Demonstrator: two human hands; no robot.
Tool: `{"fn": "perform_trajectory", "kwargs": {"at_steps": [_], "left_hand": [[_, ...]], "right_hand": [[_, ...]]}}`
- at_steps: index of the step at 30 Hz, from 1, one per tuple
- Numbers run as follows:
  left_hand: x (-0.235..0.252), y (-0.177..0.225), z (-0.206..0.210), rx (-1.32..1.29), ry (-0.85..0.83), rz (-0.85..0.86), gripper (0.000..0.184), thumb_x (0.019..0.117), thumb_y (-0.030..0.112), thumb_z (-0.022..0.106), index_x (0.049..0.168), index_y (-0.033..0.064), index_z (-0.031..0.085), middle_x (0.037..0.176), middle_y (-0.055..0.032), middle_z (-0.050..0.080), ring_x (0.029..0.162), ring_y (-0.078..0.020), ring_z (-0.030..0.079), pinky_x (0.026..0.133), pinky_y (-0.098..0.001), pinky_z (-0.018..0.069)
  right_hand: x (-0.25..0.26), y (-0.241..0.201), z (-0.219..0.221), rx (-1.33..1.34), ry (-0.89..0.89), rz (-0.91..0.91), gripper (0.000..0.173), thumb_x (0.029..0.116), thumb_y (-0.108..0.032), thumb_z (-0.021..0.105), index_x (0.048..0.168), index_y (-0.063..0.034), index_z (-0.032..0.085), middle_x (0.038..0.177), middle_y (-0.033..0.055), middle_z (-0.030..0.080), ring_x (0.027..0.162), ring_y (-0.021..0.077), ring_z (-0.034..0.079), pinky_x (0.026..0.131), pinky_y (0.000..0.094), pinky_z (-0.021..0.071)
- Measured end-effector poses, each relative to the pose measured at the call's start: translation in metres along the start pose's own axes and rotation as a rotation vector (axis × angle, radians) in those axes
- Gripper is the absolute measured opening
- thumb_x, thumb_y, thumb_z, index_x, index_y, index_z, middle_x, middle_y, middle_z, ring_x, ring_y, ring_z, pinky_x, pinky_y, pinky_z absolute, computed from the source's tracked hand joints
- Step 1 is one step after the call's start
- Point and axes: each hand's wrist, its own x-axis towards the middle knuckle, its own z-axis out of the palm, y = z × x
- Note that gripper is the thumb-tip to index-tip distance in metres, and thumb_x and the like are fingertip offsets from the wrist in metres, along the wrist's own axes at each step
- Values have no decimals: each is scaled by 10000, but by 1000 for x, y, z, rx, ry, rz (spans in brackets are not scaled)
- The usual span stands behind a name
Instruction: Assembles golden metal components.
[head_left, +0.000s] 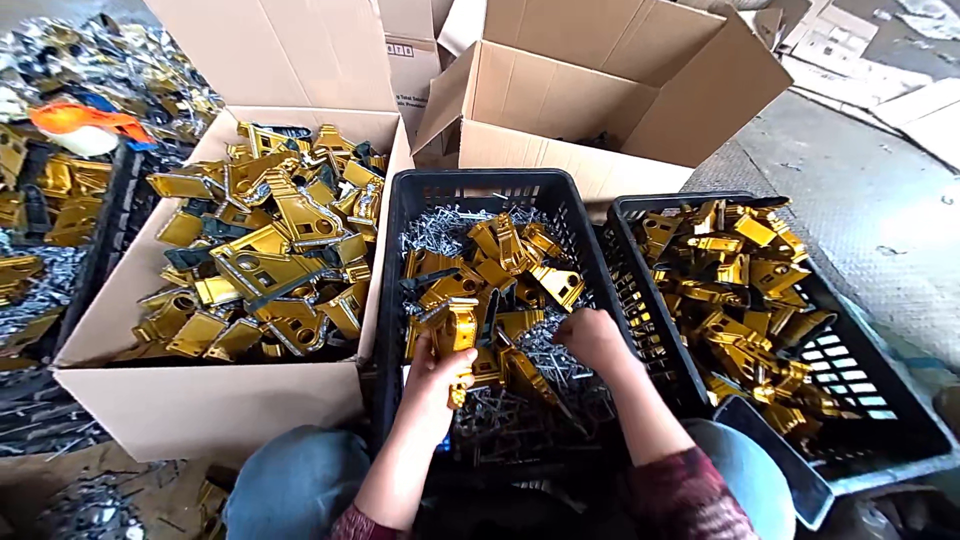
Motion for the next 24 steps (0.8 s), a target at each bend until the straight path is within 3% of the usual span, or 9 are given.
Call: {"fn": "perform_trajectory", "kwargs": {"at_steps": [3, 6, 8, 10, 12, 16, 19, 21, 24], "left_hand": [[2, 1, 5, -92, 6, -94, 522, 969, 18, 611, 1424, 96, 367, 979, -123, 612, 689, -153, 642, 558, -254, 552], [2, -1, 14, -114, 4, -140, 443, 1013, 59, 586, 1401, 92, 374, 945, -119, 607, 699, -160, 650, 594, -259, 570], [1, -5, 16, -145, -36, -163, 399, 1039, 93, 551, 1398, 87, 375, 938, -113, 602, 700, -161, 652, 601, -259, 578], [0, -8, 14, -171, -116, -182, 379, 1065, 146, 508, 1411, 105, 358, 956, -98, 602, 721, -155, 660, 625, -265, 589], [-2, -9, 10, -161, -216, -175, 435, 1031, 150, 557, 1406, 110, 340, 1000, -79, 601, 762, -142, 661, 675, -264, 593], [-6, -6, 4, 59, -308, -100, 942, 735, -27, 782, 1491, 65, 229, 1128, -117, 616, 888, -172, 687, 772, -301, 607], [-5, -6, 3, 165, -378, -53, 1040, 694, -67, 803, 1524, 49, 187, 1264, -151, 605, 1066, -214, 685, 885, -348, 609], [-7, -6, 3, 189, -438, -25, 1050, 692, -73, 804, 1526, 21, 174, 1299, -154, 594, 1128, -214, 668, 948, -357, 590], [-7, -7, 3, 267, -467, 4, 1000, 719, -33, 775, 1527, 22, 188, 1262, -135, 607, 1067, -194, 684, 880, -343, 609]], "right_hand": [[-34, 5, -23, 135, 113, -164, 164, 975, -206, 700, 1002, -84, 807, 978, 144, 758, 977, 322, 708, 913, 594, 524], [-59, 10, -19, 667, 143, -397, 87, 928, -171, 727, 933, -113, 791, 816, -29, 733, 720, 43, 661, 704, 251, 563], [-68, -1, -4, 1243, -92, -481, 97, 910, -87, 690, 890, -102, 784, 786, -32, 723, 685, 33, 656, 677, 210, 571], [-69, -15, 9, 1429, -212, -433, 138, 921, -55, 641, 871, -95, 764, 777, -25, 709, 680, 49, 653, 679, 223, 573], [-63, -24, 19, 1364, -144, -385, 151, 947, -20, 609, 882, -56, 741, 763, -17, 695, 666, 49, 634, 668, 221, 559], [-58, -25, 19, 1051, 77, -471, 82, 940, -73, 686, 929, -45, 763, 792, -28, 720, 694, 19, 641, 679, 200, 550], [-66, -24, 23, 841, 296, -730, 200, 875, -221, 805, 958, -48, 748, 833, -39, 709, 712, -8, 626, 656, 180, 542], [-71, -29, 27, 619, 525, -900, 302, 843, -300, 833, 910, -32, 712, 860, 30, 686, 782, 39, 628, 700, 185, 536], [-71, -35, 33, 314, 836, -1055, 245, 897, -264, 778, 863, -76, 625, 839, 62, 630, 870, 153, 610, 804, 234, 511]]}}
